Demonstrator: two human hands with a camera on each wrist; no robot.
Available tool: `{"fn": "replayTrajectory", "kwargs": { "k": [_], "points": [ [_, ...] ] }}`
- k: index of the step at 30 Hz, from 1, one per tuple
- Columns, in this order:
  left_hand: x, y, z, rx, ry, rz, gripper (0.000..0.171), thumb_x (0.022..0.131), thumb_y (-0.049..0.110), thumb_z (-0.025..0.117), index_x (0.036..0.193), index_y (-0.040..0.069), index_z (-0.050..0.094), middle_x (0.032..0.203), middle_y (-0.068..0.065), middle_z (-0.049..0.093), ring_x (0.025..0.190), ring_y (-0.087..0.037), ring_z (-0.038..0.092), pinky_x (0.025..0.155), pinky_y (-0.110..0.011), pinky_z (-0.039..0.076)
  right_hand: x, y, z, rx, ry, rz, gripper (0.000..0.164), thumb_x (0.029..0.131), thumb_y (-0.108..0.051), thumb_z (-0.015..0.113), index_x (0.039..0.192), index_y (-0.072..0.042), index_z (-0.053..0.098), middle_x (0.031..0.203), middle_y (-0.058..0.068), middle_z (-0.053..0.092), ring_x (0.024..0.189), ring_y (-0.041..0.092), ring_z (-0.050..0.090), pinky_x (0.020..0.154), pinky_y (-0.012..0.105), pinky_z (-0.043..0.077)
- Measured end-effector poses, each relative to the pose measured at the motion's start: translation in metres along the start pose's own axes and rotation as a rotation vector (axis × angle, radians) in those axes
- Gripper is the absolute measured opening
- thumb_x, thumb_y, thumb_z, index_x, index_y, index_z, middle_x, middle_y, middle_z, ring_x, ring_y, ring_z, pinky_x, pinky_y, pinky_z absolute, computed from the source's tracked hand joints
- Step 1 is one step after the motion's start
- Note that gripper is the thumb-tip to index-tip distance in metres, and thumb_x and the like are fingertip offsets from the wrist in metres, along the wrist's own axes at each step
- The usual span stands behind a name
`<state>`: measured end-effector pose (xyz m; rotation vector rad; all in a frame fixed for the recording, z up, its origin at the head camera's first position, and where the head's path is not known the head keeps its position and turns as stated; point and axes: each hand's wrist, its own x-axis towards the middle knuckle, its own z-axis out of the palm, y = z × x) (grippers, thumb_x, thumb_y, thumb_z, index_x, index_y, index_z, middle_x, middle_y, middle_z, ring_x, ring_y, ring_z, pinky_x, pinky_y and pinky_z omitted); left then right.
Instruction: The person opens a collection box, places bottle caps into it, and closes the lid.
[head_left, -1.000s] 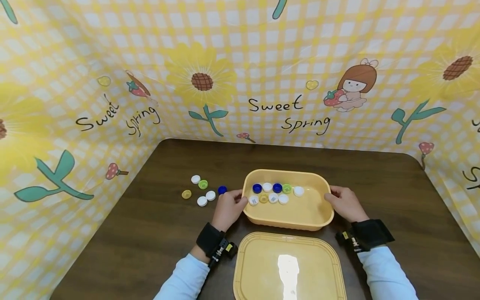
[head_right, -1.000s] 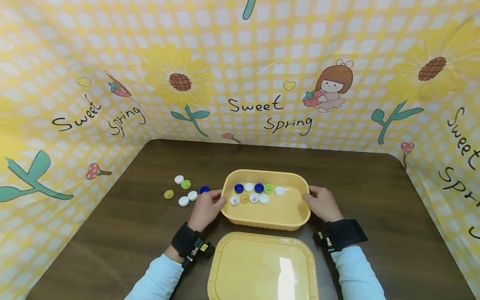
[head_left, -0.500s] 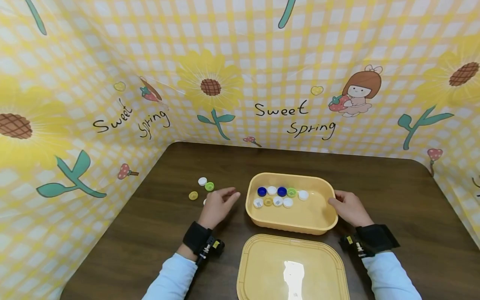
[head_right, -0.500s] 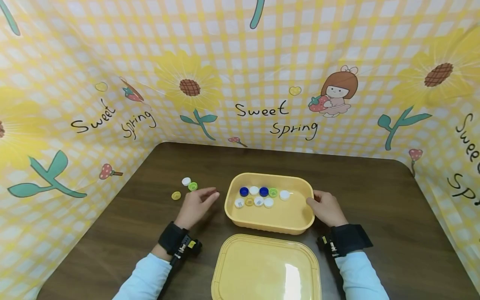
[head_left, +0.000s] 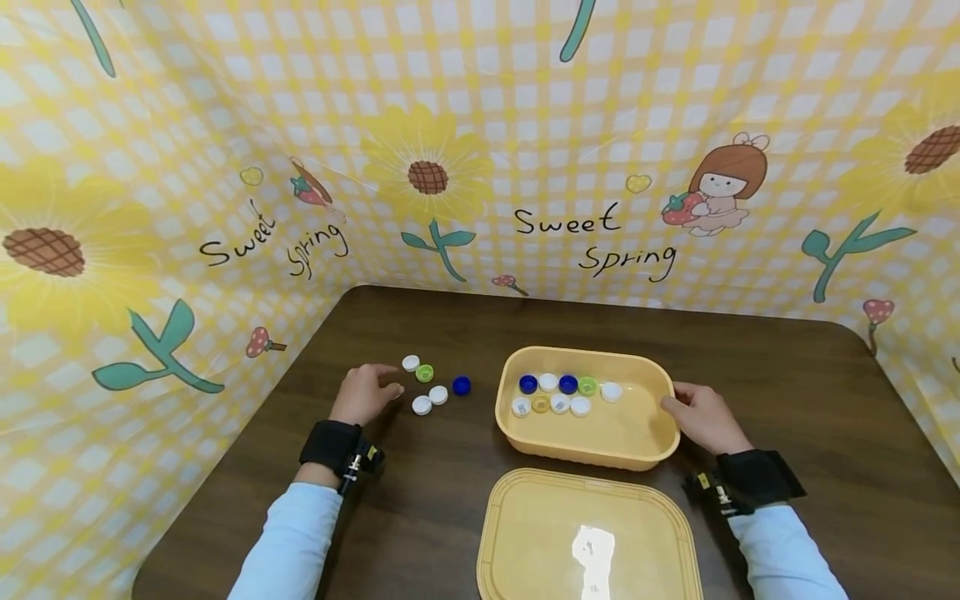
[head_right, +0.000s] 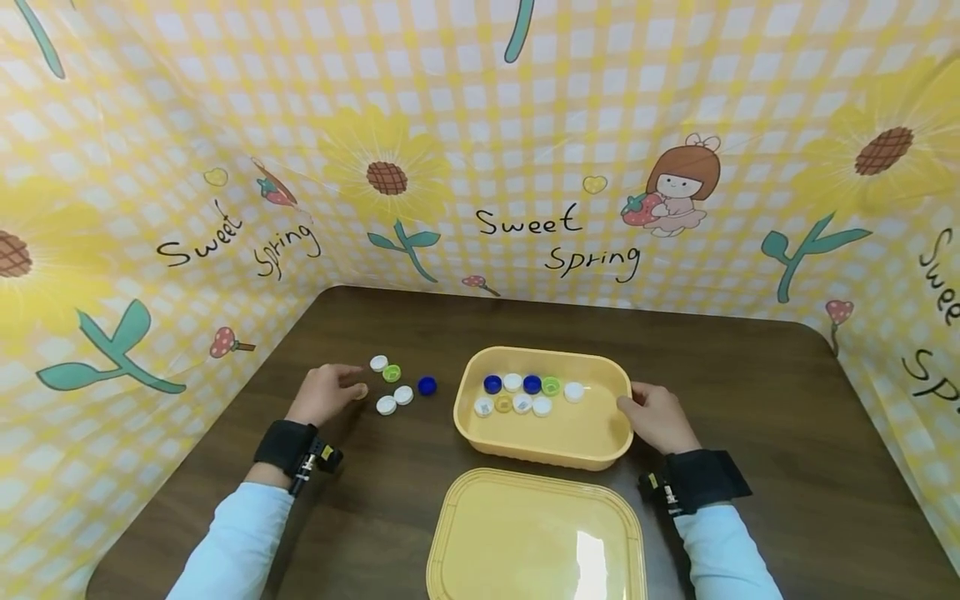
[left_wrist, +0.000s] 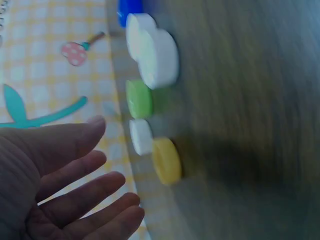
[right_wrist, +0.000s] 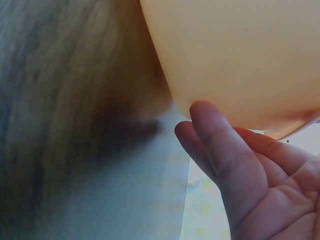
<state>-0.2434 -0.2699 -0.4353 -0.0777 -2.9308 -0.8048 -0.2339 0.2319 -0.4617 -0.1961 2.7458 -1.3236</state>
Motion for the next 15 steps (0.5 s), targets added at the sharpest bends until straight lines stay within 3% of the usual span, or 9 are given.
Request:
{"fn": "replayTrajectory", "kwargs": {
  "k": [6,15],
  "points": [
    [0.011,-0.015,0.009,0.075,-0.060,0.017,0.037,0.083,0.012,0.075,0.114,-0.008,0.068,0.112,-0.025,0.066,0.107,-0.043,0.059,0.089,-0.053,0.046,-0.001,0.003,0.001,0.011,0.003,0.003,0.044,0.096,-0.015,0.050,0.129,0.013,0.053,0.103,0.020,0.068,0.080,0.019,0.061,0.067,0.027,0.045],
    [0.015,-0.021,0.016,0.091,-0.037,0.021,0.025,0.079,0.006,0.076,0.101,-0.005,0.074,0.097,-0.019,0.070,0.096,-0.039,0.063,0.082,-0.050,0.049,-0.001,-0.001,0.000,0.014,0.010,-0.005,0.043,0.096,-0.016,0.050,0.128,0.013,0.054,0.101,0.019,0.068,0.077,0.018,0.059,0.065,0.027,0.043]
  ]
}}
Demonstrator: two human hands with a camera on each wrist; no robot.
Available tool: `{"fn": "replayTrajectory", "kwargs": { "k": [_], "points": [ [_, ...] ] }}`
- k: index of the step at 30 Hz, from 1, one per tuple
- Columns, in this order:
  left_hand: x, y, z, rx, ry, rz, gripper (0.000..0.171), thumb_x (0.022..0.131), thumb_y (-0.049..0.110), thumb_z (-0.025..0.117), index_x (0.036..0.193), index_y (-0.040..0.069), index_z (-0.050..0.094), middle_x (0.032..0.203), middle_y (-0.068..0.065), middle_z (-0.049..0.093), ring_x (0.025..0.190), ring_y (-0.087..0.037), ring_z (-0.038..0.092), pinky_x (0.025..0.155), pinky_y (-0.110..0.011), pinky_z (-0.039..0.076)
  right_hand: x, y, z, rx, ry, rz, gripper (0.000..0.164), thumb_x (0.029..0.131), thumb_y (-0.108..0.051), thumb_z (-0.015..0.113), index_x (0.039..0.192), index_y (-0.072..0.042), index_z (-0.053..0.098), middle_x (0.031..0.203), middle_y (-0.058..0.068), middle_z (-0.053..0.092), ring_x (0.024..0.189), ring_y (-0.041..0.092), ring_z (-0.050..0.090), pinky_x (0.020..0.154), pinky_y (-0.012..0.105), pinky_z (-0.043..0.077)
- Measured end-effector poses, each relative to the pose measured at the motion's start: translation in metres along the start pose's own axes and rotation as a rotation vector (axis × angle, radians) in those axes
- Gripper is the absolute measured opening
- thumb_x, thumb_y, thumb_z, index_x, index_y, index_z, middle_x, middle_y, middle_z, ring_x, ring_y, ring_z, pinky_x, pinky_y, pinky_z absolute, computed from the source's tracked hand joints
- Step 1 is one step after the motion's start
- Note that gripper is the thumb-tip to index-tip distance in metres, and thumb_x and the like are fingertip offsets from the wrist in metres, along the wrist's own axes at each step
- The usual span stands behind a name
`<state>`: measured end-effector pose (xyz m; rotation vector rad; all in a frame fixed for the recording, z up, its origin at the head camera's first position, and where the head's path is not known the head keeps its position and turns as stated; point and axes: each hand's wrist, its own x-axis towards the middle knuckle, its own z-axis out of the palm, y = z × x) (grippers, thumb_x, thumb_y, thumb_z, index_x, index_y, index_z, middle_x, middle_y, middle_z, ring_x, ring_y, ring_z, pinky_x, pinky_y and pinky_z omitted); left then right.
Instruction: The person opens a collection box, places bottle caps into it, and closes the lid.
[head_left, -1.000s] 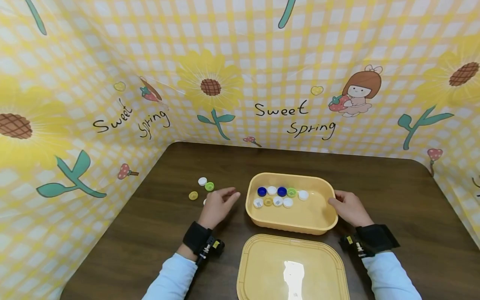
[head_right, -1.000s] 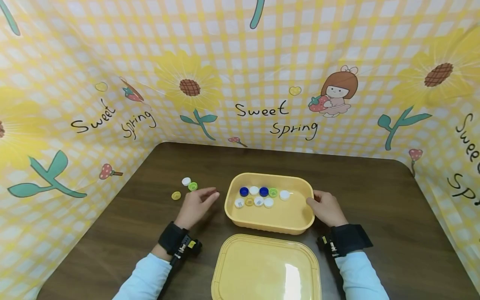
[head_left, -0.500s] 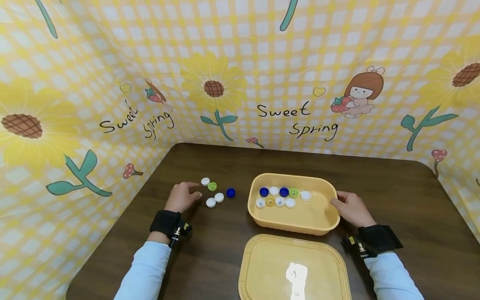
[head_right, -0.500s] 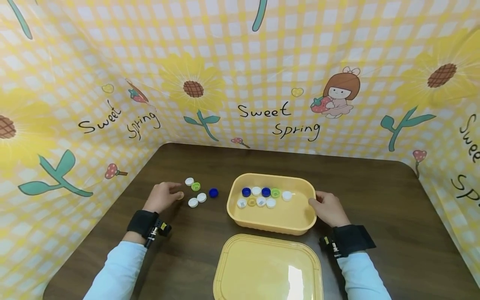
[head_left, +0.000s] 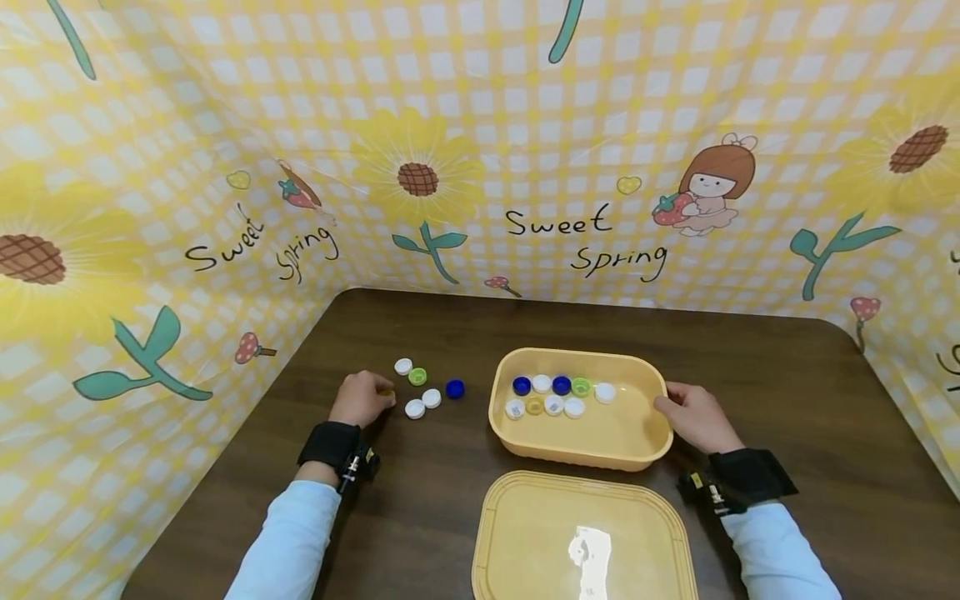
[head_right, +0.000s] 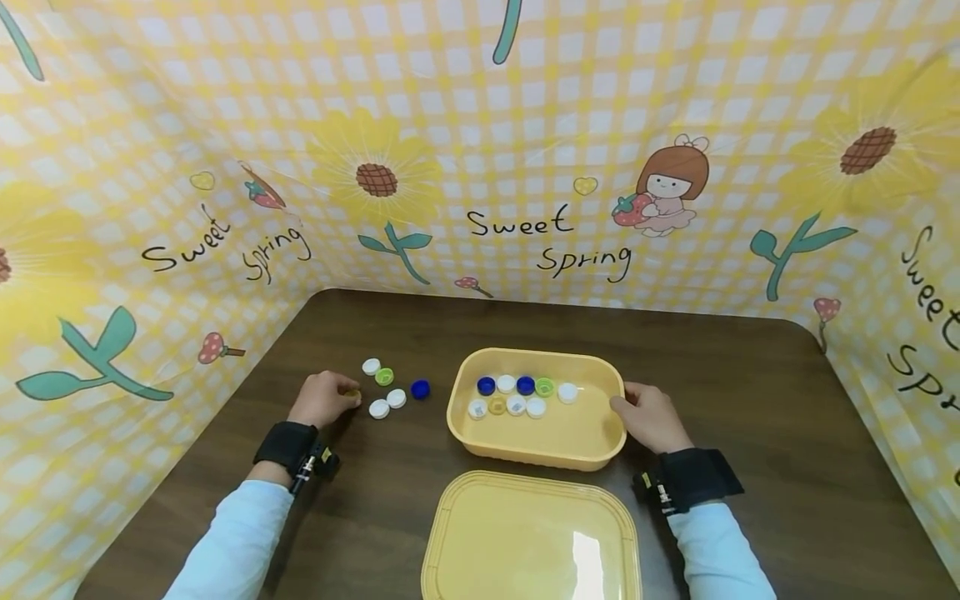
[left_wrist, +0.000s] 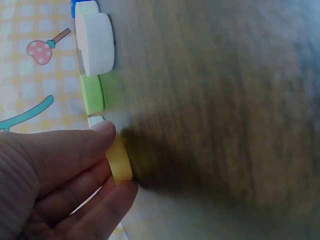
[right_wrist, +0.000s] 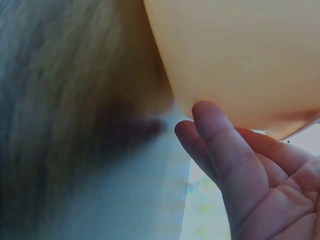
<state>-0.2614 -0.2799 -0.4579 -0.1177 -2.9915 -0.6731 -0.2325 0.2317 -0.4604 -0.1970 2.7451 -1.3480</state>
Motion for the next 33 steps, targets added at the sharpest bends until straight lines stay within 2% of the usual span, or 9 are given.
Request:
{"fn": "replayTrajectory", "kwargs": {
  "k": [6,12,22,27,30,33],
  "points": [
    [-0.002,-0.003,-0.002,0.037,0.028,-0.001,0.022,0.080,0.006,0.076,0.100,-0.003,0.075,0.101,-0.020,0.070,0.099,-0.042,0.062,0.084,-0.052,0.048,0.004,-0.003,0.002,0.016,0.005,0.001,0.041,0.096,-0.015,0.051,0.126,0.012,0.056,0.098,0.016,0.068,0.075,0.017,0.059,0.065,0.026,0.044],
    [0.000,-0.004,-0.010,0.065,0.038,0.000,0.020,0.082,0.005,0.073,0.101,-0.004,0.074,0.104,-0.023,0.068,0.101,-0.044,0.061,0.085,-0.054,0.047,0.009,-0.007,0.006,0.031,0.018,0.001,0.039,0.096,-0.014,0.050,0.127,0.010,0.057,0.098,0.016,0.068,0.077,0.019,0.059,0.067,0.028,0.044],
    [0.004,0.005,-0.017,0.059,0.020,0.036,0.020,0.082,0.004,0.072,0.099,-0.006,0.073,0.101,-0.023,0.069,0.098,-0.043,0.062,0.084,-0.053,0.048,0.010,-0.006,0.007,0.037,0.033,0.018,0.038,0.095,-0.013,0.051,0.124,0.009,0.059,0.093,0.013,0.069,0.076,0.017,0.061,0.068,0.026,0.046],
    [0.008,0.027,-0.019,0.043,0.070,0.089,0.022,0.081,0.003,0.074,0.100,-0.007,0.073,0.100,-0.023,0.069,0.094,-0.042,0.063,0.080,-0.053,0.049,0.008,-0.003,0.005,0.037,0.026,0.029,0.039,0.094,-0.013,0.051,0.125,0.010,0.058,0.095,0.014,0.068,0.078,0.019,0.061,0.068,0.027,0.046],
    [0.013,0.050,-0.021,0.014,0.100,0.149,0.023,0.081,0.004,0.074,0.102,-0.005,0.073,0.100,-0.022,0.070,0.090,-0.039,0.065,0.077,-0.051,0.050,0.007,0.000,0.004,0.026,0.033,0.033,0.039,0.094,-0.013,0.051,0.125,0.010,0.058,0.096,0.015,0.068,0.079,0.020,0.061,0.069,0.027,0.046],
    [0.018,0.081,-0.021,-0.035,0.122,0.223,0.023,0.082,0.005,0.075,0.103,-0.003,0.073,0.097,-0.019,0.071,0.083,-0.033,0.067,0.071,-0.046,0.053,0.006,0.002,0.003,0.015,0.031,0.033,0.039,0.094,-0.013,0.051,0.125,0.011,0.058,0.097,0.015,0.068,0.080,0.019,0.061,0.070,0.028,0.046]
  ]
}}
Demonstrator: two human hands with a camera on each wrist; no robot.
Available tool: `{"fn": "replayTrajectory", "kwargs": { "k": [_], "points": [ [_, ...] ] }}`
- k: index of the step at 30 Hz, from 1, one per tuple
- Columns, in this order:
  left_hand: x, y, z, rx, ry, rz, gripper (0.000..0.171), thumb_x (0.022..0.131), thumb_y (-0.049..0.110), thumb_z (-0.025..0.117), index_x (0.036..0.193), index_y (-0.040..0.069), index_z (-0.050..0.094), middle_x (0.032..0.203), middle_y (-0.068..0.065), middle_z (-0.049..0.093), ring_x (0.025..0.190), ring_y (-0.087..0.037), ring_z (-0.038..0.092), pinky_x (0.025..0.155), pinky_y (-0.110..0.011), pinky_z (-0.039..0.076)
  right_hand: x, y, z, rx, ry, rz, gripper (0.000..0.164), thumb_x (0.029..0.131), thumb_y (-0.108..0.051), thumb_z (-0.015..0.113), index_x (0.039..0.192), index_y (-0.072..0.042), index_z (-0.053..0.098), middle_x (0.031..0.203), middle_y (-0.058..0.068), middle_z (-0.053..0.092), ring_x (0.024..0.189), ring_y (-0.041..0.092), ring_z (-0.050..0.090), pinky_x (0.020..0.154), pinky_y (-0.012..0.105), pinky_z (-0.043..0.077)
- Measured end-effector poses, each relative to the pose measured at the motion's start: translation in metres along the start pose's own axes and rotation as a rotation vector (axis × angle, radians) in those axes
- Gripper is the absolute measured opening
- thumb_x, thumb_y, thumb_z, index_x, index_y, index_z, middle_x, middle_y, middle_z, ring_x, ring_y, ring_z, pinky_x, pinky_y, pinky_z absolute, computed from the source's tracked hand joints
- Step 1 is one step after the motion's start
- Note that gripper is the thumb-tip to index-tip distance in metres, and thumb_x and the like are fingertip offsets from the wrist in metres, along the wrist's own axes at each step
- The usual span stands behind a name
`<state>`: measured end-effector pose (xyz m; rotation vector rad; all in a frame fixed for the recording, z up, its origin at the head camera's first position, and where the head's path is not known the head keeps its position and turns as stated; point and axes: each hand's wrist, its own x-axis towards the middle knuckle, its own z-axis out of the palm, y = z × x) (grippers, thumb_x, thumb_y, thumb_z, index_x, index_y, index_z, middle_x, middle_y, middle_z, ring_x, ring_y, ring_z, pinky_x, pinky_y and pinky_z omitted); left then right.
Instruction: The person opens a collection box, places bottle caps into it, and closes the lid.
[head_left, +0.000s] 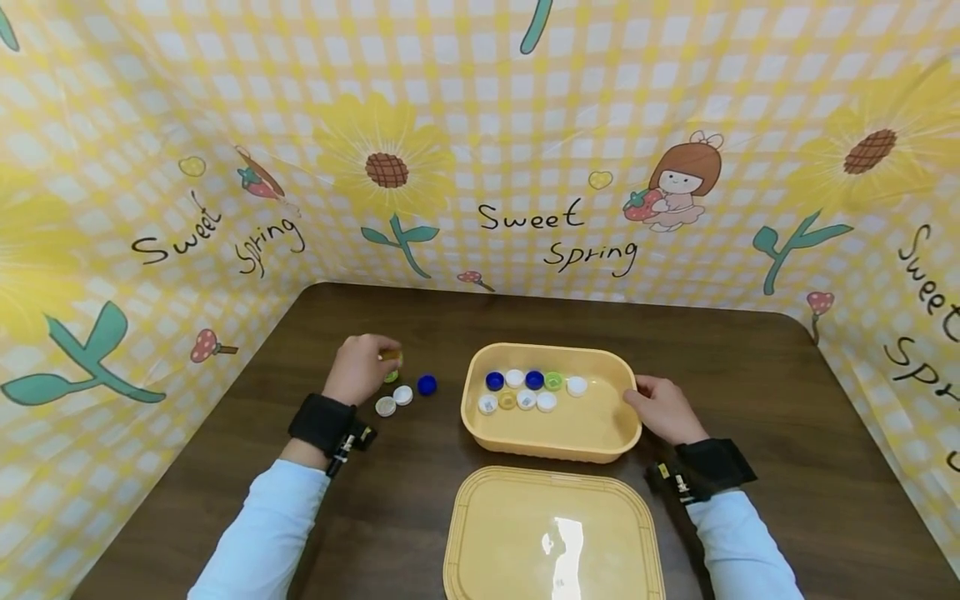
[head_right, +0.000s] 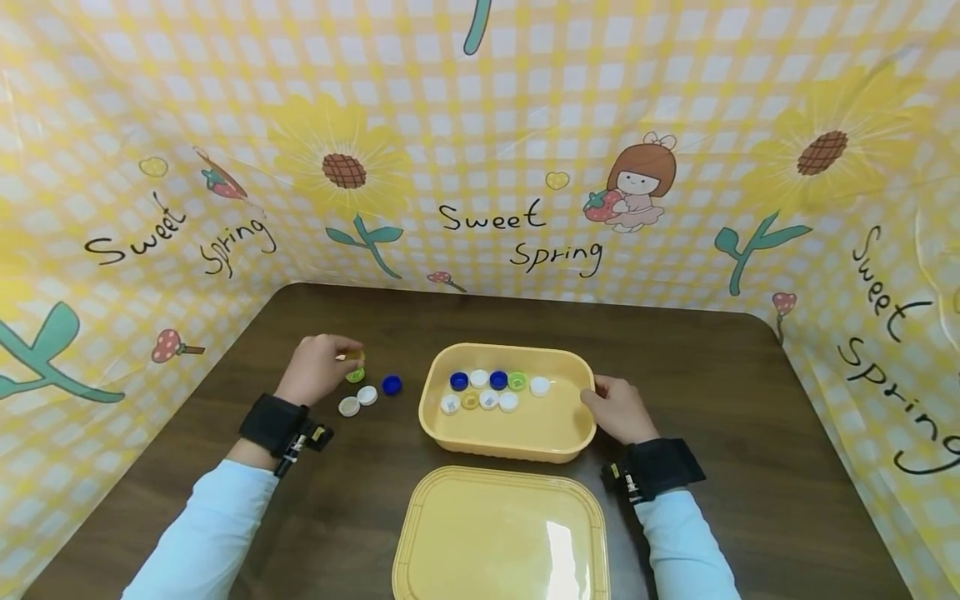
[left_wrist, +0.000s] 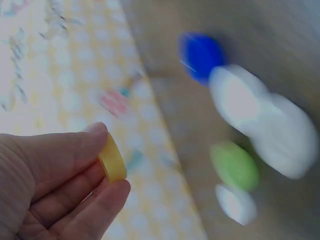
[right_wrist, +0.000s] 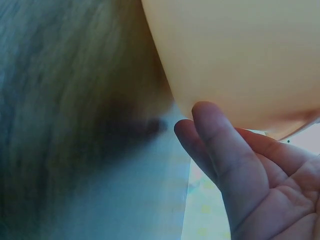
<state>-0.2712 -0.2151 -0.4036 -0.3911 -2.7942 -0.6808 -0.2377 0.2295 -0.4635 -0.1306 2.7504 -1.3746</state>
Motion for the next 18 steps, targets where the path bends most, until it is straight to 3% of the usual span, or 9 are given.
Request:
{"fn": "replayTrajectory", "kwargs": {
  "k": [7,10,18],
  "points": [
    [0.031,0.072,0.013,-0.100,-0.014,0.195,0.024,0.081,0.009,0.078,0.103,0.000,0.074,0.095,-0.011,0.072,0.078,-0.021,0.066,0.069,-0.035,0.053,0.001,-0.002,-0.001,0.004,0.000,-0.001,0.038,0.094,-0.012,0.052,0.124,0.010,0.059,0.092,0.012,0.067,0.074,0.018,0.057,0.064,0.027,0.044],
    [0.041,0.101,0.026,-0.127,-0.070,0.247,0.024,0.081,0.009,0.078,0.103,0.001,0.074,0.098,-0.010,0.071,0.083,-0.021,0.065,0.073,-0.033,0.053,0.001,-0.002,-0.001,0.018,-0.008,0.019,0.038,0.095,-0.012,0.051,0.125,0.010,0.058,0.091,0.012,0.066,0.072,0.019,0.056,0.061,0.028,0.042],
    [0.064,0.167,0.067,-0.137,-0.288,0.397,0.027,0.084,0.008,0.075,0.109,0.000,0.072,0.108,-0.011,0.070,0.097,-0.021,0.065,0.085,-0.030,0.050,0.000,0.002,0.002,0.026,0.014,0.026,0.037,0.093,-0.012,0.052,0.123,0.009,0.060,0.097,0.014,0.068,0.081,0.019,0.061,0.070,0.028,0.048]
  ]
}}
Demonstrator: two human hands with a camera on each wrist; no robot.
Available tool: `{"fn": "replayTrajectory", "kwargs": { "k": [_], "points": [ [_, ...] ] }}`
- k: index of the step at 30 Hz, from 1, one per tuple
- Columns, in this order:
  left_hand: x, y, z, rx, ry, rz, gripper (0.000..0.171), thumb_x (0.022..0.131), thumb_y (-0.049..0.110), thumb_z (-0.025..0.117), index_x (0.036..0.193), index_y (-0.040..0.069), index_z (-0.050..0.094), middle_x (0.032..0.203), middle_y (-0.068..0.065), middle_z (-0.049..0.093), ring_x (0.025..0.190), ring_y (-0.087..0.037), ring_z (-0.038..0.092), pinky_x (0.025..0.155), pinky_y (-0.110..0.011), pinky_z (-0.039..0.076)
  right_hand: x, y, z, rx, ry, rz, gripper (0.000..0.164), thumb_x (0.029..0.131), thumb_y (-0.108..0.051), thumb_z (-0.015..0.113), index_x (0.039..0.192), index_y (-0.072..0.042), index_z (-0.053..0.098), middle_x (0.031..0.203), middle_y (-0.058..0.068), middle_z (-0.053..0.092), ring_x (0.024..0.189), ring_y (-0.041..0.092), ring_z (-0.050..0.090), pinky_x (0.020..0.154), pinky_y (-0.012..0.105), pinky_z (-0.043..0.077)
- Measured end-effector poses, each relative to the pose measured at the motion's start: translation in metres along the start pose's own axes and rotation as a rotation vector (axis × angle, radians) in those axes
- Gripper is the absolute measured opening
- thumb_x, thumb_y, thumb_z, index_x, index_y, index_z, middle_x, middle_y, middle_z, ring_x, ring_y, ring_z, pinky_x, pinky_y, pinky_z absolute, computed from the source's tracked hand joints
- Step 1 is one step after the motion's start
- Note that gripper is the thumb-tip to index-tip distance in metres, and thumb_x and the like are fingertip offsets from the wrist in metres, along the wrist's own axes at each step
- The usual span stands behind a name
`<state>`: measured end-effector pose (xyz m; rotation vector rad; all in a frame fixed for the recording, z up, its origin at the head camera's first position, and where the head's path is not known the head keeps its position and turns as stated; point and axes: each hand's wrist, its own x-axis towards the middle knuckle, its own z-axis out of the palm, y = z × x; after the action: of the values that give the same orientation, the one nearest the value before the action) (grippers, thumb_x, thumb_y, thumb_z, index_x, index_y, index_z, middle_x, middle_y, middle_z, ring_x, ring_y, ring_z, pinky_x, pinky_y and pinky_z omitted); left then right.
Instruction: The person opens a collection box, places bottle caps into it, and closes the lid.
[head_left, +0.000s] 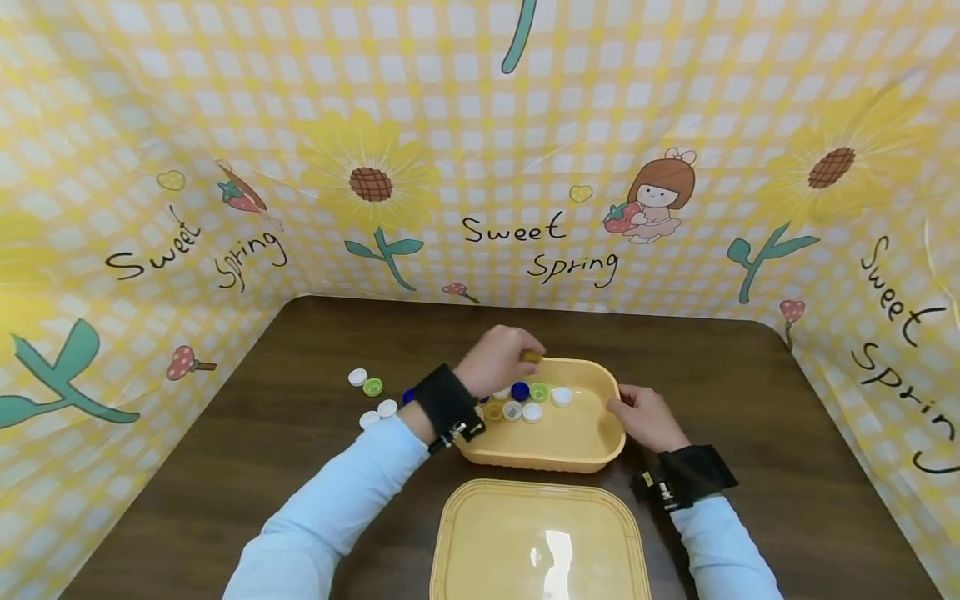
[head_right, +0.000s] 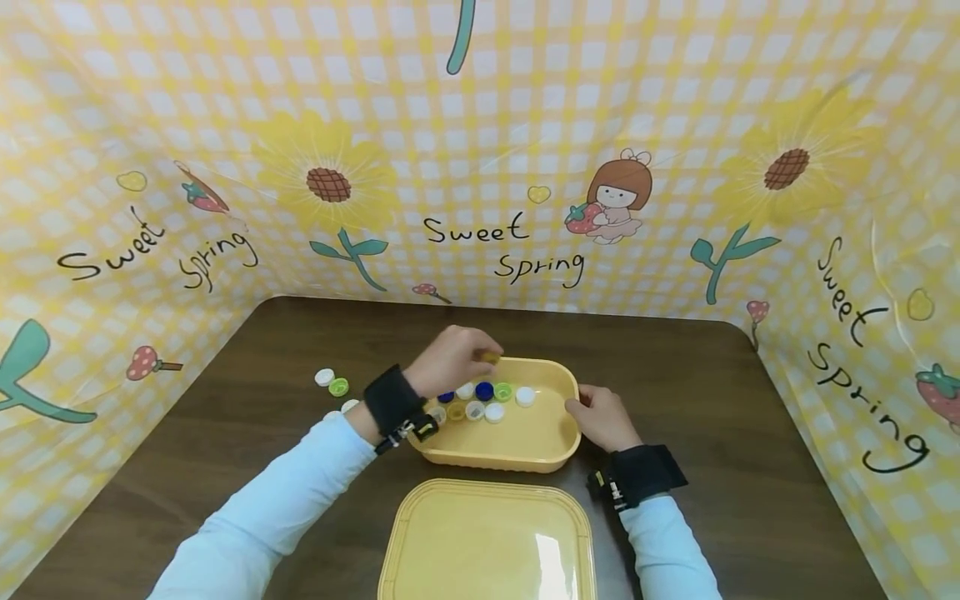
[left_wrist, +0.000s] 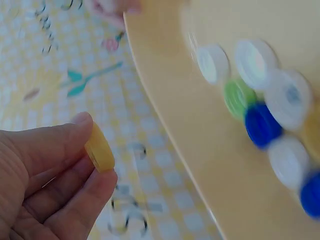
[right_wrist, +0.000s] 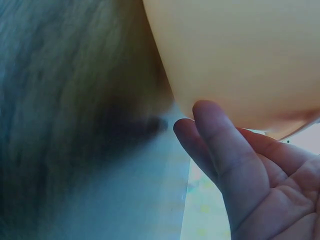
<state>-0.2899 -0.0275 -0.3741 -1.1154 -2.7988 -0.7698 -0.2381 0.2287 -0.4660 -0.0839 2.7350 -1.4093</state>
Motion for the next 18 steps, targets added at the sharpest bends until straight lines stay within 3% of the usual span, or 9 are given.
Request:
{"fn": "replayTrajectory", "kwargs": {
  "k": [5,10,18],
  "points": [
    [0.029,0.015,0.023,0.024,-0.135,0.060,0.027,0.085,0.008,0.074,0.110,0.000,0.072,0.109,-0.009,0.070,0.101,-0.020,0.064,0.085,-0.025,0.049,0.000,0.001,0.002,-0.002,0.025,0.000,0.032,0.092,-0.011,0.053,0.116,0.006,0.065,0.084,0.008,0.067,0.072,0.017,0.059,0.064,0.027,0.046],
    [0.045,0.023,0.047,0.082,-0.257,0.078,0.027,0.084,0.010,0.076,0.110,0.004,0.073,0.108,-0.005,0.070,0.099,-0.016,0.064,0.082,-0.020,0.047,0.000,-0.002,0.004,0.013,0.016,0.010,0.030,0.092,-0.010,0.053,0.114,0.007,0.065,0.082,0.008,0.066,0.069,0.017,0.059,0.061,0.026,0.046],
    [0.063,0.023,0.076,0.131,-0.323,0.080,0.025,0.083,0.008,0.075,0.107,0.010,0.075,0.102,0.002,0.071,0.095,-0.011,0.063,0.079,-0.018,0.047,0.001,0.002,0.003,0.036,0.024,-0.005,0.027,0.092,-0.010,0.054,0.110,0.006,0.067,0.086,0.009,0.067,0.072,0.017,0.060,0.063,0.025,0.048]
  ]
}}
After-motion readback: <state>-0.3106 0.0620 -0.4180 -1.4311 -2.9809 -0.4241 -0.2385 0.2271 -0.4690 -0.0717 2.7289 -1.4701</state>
